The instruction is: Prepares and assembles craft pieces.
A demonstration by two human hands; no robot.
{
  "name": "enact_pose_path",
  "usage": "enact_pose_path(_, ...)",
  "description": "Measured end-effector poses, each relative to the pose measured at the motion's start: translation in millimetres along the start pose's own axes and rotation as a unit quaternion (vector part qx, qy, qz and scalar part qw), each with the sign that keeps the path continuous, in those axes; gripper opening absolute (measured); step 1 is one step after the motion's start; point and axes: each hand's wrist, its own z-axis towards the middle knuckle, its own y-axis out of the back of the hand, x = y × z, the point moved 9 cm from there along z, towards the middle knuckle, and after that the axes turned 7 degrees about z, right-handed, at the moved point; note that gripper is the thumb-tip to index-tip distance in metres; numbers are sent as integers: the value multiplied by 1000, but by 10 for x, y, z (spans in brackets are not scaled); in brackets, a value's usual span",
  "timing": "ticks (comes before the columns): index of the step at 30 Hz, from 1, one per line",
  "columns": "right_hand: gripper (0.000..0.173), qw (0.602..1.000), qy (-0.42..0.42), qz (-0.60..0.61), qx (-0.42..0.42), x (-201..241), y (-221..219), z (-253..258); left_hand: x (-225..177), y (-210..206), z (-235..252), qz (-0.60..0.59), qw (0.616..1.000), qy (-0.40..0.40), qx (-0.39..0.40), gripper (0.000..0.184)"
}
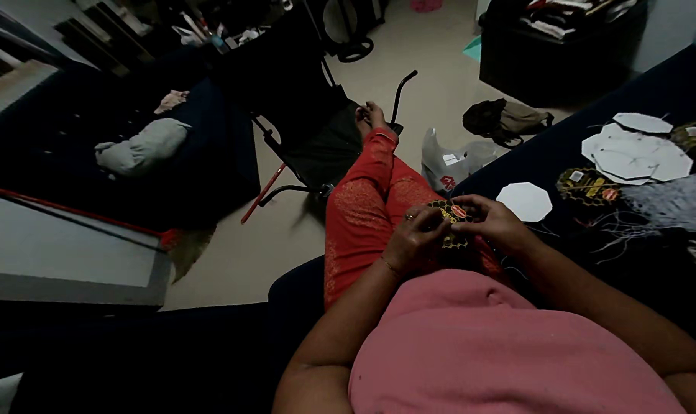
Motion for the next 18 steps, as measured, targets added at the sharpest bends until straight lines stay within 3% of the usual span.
enact_pose_path(3,26,997,42,14,-59,12,137,14,166,-90,-12,-75,991,85,70,59)
enact_pose_path(5,14,994,65,1,-85,6,220,13,284,-195,-59,-178,962,160,128,97)
enact_pose_path(7,9,989,95,-17,-112,17,278,2,345,-281,-104,-269,920,241,154,113)
enact_pose_path(9,8,982,122,-36,-143,41,325,-13,346,-318,-121,-334,881,296,159,101)
enact_pose_path(12,8,971,145,-64,-176,94,392,-44,308,-321,-101,-374,854,320,167,65)
enact_pose_path(18,13,958,203,-133,-154,181,286,-94,384,-296,-72,-373,853,347,113,31)
